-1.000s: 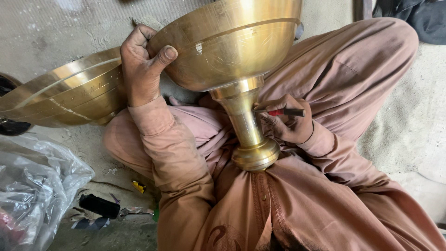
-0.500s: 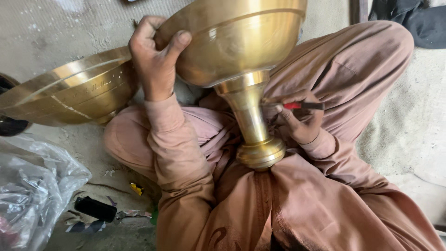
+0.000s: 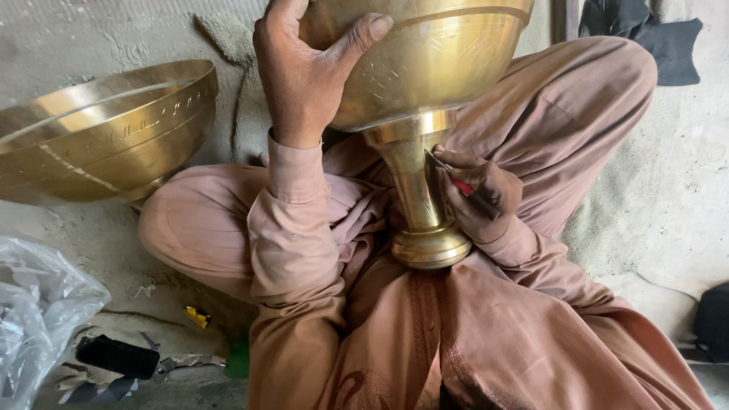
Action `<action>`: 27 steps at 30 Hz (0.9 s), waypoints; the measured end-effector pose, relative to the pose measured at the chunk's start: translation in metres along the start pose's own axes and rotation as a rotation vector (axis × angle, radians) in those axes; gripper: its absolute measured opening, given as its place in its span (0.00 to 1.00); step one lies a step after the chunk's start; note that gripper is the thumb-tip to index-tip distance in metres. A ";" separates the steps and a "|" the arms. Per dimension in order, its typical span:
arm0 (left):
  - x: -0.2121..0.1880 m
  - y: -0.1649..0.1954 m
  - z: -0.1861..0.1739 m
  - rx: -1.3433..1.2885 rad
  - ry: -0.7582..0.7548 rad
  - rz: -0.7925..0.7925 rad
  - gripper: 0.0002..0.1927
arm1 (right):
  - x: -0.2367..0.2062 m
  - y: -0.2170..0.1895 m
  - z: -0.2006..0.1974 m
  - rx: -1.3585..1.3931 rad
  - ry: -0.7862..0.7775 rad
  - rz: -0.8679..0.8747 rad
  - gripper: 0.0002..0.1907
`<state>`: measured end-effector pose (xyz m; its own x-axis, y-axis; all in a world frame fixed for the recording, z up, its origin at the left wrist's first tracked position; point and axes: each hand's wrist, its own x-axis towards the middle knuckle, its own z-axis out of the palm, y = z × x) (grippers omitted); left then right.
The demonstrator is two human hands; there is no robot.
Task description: The person sits cross-legged on the floor holding a brass goblet-shaped vessel on their lap and engraves decorative patterns into its stem using a small hand engraving tool, rotating the vessel with the other hand to reach different areas of the surface.
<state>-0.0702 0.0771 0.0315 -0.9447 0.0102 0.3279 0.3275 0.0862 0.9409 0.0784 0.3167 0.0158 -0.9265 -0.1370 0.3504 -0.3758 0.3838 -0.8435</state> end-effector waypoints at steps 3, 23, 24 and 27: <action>-0.002 0.000 -0.004 -0.005 0.004 0.006 0.22 | -0.003 0.003 0.004 0.005 0.008 0.018 0.10; -0.006 -0.008 -0.005 -0.030 -0.013 0.054 0.21 | -0.005 -0.001 -0.007 0.044 -0.156 0.066 0.06; -0.006 -0.009 -0.005 -0.016 -0.009 0.051 0.21 | -0.006 0.000 -0.007 0.050 -0.151 0.088 0.06; -0.006 -0.010 -0.005 -0.007 -0.008 0.048 0.21 | -0.008 0.002 -0.003 0.092 -0.107 0.117 0.05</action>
<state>-0.0673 0.0714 0.0208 -0.9279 0.0222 0.3721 0.3727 0.0787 0.9246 0.0848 0.3216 0.0125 -0.9587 -0.1951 0.2068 -0.2613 0.3185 -0.9112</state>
